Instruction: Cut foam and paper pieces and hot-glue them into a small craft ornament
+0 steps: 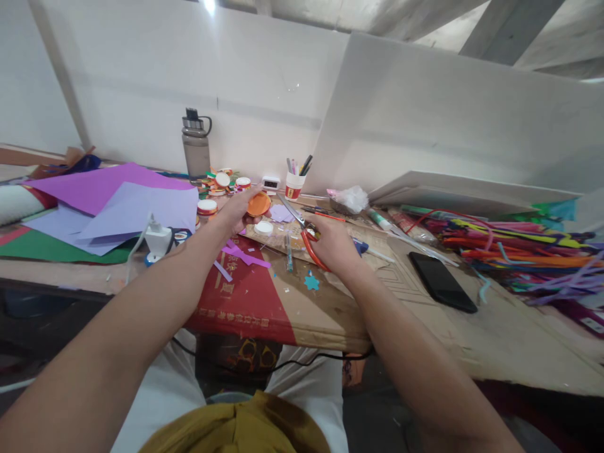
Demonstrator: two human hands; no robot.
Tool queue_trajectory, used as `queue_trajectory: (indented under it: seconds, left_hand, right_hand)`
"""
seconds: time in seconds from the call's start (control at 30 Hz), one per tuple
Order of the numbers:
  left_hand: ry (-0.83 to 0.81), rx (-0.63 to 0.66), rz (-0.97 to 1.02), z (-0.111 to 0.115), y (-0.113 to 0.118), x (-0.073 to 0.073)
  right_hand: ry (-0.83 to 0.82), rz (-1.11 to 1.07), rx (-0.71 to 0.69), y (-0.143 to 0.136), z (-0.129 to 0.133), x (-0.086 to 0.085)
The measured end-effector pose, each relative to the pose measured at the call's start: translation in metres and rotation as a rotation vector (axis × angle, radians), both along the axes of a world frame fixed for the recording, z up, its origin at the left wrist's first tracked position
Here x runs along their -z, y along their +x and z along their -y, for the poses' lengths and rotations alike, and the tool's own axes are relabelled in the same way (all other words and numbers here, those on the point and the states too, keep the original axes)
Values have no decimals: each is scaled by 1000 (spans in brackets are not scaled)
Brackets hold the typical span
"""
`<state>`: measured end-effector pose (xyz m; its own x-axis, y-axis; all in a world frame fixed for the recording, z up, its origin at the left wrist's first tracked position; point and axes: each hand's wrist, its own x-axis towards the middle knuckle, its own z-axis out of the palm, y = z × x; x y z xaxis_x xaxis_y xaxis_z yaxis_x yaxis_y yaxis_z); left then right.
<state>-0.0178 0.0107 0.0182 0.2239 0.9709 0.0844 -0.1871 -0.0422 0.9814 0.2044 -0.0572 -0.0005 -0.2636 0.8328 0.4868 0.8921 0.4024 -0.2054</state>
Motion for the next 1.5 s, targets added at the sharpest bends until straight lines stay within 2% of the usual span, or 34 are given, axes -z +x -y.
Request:
queue_trajectory:
  seconds: [0.13, 0.23, 0.37, 0.53, 0.63, 0.83, 0.93, 1.0, 1.13, 1.2, 1.37, 1.5]
  left_hand:
    - [20, 77, 35, -2, 0, 3]
    - [19, 169, 85, 1, 3, 5]
    - [53, 241, 119, 5, 9, 6]
    - [55, 245, 149, 7, 11, 8]
    - [58, 268, 148, 8, 12, 8]
    - [85, 271, 97, 10, 15, 9]
    - [99, 287, 72, 9, 16, 11]
    - [96, 285, 61, 9, 18, 12]
    - [105, 286, 9, 11, 23, 16]
    - [128, 300, -35, 14, 26, 18]
    - [209, 342, -191, 21, 34, 21]
    - [229, 347, -234, 20, 35, 24]
  right_hand:
    - [-64, -184, -44, 3, -5, 1]
    - [-128, -210, -27, 4, -5, 1]
    - [-220, -13, 103, 3, -3, 5]
    - [-266, 181, 266, -1, 1, 7]
    - [-298, 204, 276, -4, 2, 5]
    - [-340, 247, 210, -6, 6, 5]
    - [-307, 265, 212, -6, 9, 0]
    - [-226, 208, 203, -6, 10, -4]
    - [43, -168, 25, -4, 7, -7]
    - [115, -288, -74, -4, 5, -5]
    - [174, -322, -137, -5, 5, -3]
    - [154, -288, -175, -3, 4, -4]
